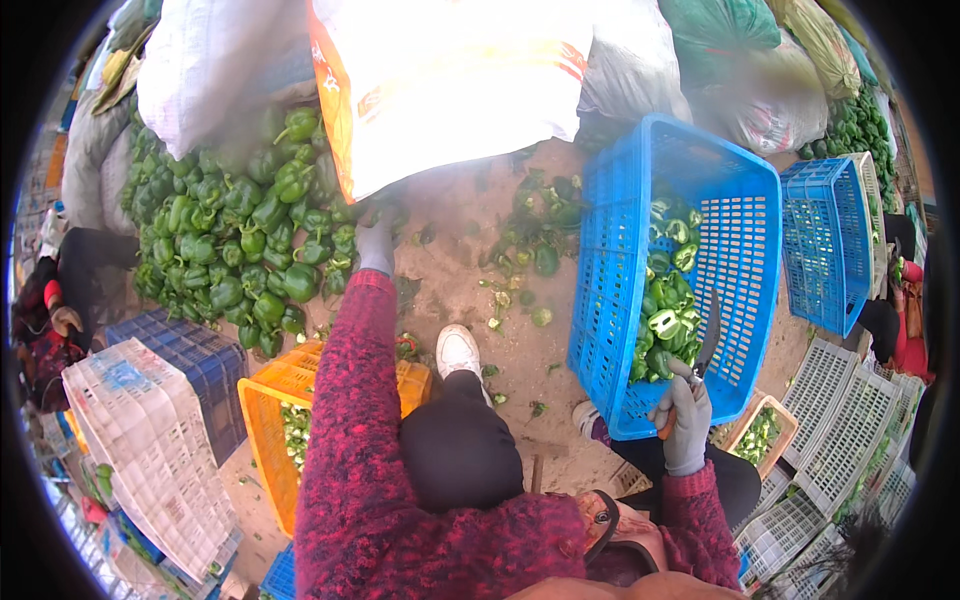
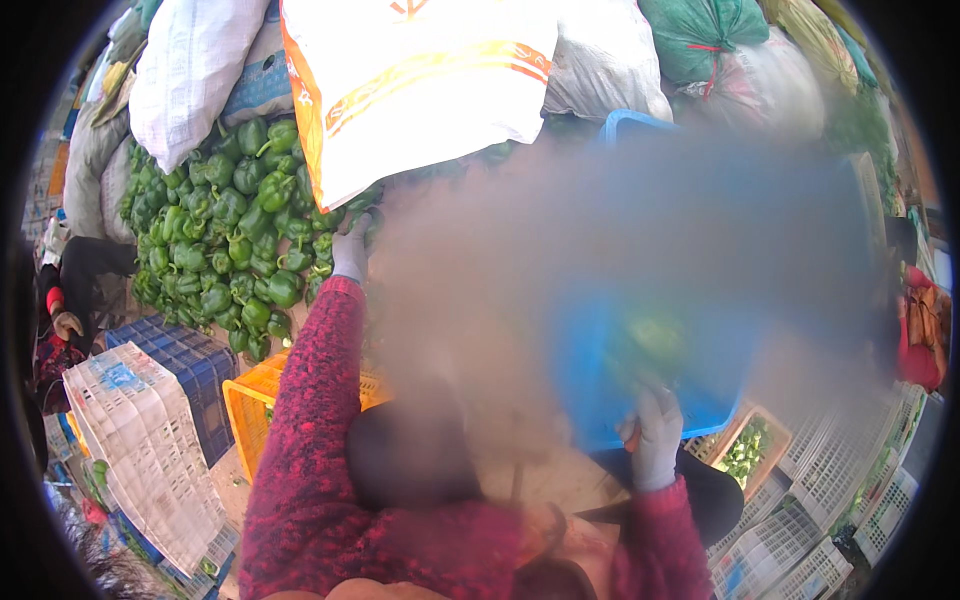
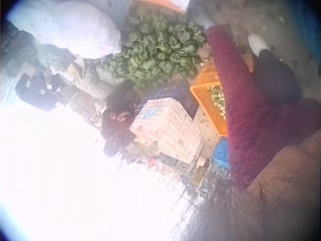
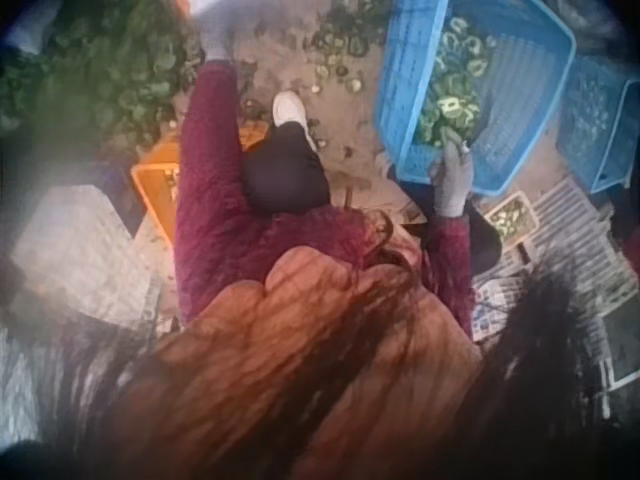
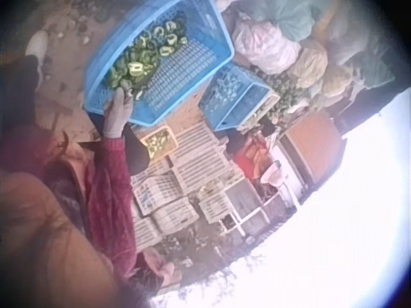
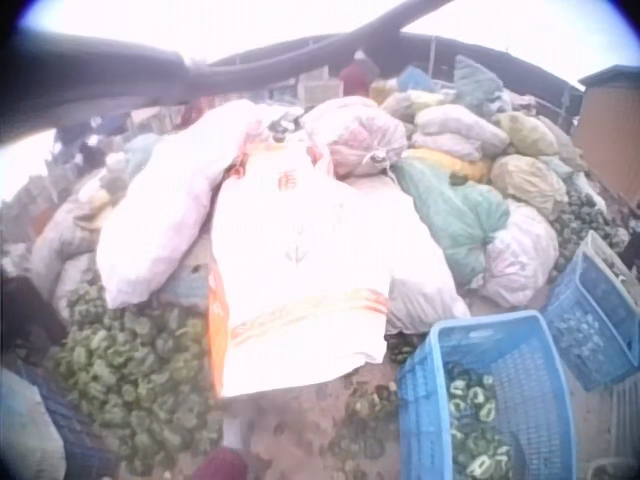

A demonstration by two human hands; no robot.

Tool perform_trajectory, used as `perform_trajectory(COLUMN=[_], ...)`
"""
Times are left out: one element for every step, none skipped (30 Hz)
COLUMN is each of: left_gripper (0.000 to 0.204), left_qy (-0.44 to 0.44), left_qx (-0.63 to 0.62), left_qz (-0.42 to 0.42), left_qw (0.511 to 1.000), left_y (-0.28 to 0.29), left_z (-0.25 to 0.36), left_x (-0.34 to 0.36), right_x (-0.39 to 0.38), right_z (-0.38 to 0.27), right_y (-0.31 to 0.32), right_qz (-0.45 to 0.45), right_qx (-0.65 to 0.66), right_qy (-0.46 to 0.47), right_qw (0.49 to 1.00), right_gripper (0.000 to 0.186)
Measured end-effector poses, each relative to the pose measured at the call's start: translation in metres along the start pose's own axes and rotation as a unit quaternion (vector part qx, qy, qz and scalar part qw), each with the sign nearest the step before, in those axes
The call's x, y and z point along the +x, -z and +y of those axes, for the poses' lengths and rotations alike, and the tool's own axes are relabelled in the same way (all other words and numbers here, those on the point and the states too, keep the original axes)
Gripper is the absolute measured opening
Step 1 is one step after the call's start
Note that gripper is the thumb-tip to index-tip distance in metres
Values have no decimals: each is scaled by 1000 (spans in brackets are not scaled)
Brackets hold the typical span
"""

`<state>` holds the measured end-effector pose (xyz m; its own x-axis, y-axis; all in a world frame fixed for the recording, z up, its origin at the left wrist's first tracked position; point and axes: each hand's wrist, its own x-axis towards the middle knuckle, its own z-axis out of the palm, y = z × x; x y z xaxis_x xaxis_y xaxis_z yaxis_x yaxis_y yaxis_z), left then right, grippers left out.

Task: The person sits on the ground and repeatedly picks green peppers from a large pile, cuts them into pieces using a knife, and places the pieces into a blue basket. The person briefly moves a large sack to access more peppers and continues cutting.

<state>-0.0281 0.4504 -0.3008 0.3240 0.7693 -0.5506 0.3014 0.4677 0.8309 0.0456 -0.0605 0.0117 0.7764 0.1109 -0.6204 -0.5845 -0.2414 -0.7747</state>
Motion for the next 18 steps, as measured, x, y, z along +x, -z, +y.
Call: perform_trajectory(left_gripper=[71,66,65,64,64,65,66,67,70,71,71,72,71,70,68,66,65,63], left_qy=[14,56,53,77,90,53,8,-53,-129,-188,-260,-321,-345,-359,-370,-304,-233,-166], left_qx=[-61,-102,-140,-158,-185,-116,-58,-19,39,91,130,173,180,193,207,143,79,2], left_qz=[-73,-120,-206,-266,-337,-369,-411,-464,-478,-477,-480,-476,-489,-496,-502,-534,-560,-588], left_qw=[995,986,967,948,919,920,910,884,868,854,828,801,780,766,754,776,791,792], left_y=[-1,-3,-5,-8,-15,-24,-34,-46,-56,-67,-77,-85,-90,-92,-94,-96,-96,-97], left_z=[3,11,23,40,64,90,116,141,164,184,200,214,227,235,238,238,234,228], left_x=[-21,-46,-75,-106,-135,-163,-194,-224,-253,-281,-309,-336,-360,-384,-406,-427,-446,-462], right_x=[1,2,2,2,1,-3,-7,-13,-23,-34,-48,-64,-79,-92,-102,-109,-114,-118], right_z=[-1,-3,-7,-13,-20,-28,-37,-45,-52,-58,-63,-63,-64,-65,-63,-61,-58,-53], right_y=[0,1,1,0,-2,-6,-11,-17,-22,-26,-26,-25,-21,-14,-5,3,12,21], right_qz=[-13,-43,-79,-118,-133,-163,-189,-209,-207,-244,-267,-250,-233,-218,-215,-212,-211,-206], right_qx=[-54,-100,-155,-187,-170,-166,-156,-138,-134,-91,-71,-61,-52,-45,-31,-17,-5,-16], right_qy=[38,66,104,146,102,92,83,78,42,68,56,73,91,107,118,129,140,138], right_qw=[998,992,979,964,971,968,966,965,968,963,960,963,967,969,969,968,967,969], right_gripper=[37,37,37,37,36,36,37,37,37,37,39,39,40,41,42,42,43,43])
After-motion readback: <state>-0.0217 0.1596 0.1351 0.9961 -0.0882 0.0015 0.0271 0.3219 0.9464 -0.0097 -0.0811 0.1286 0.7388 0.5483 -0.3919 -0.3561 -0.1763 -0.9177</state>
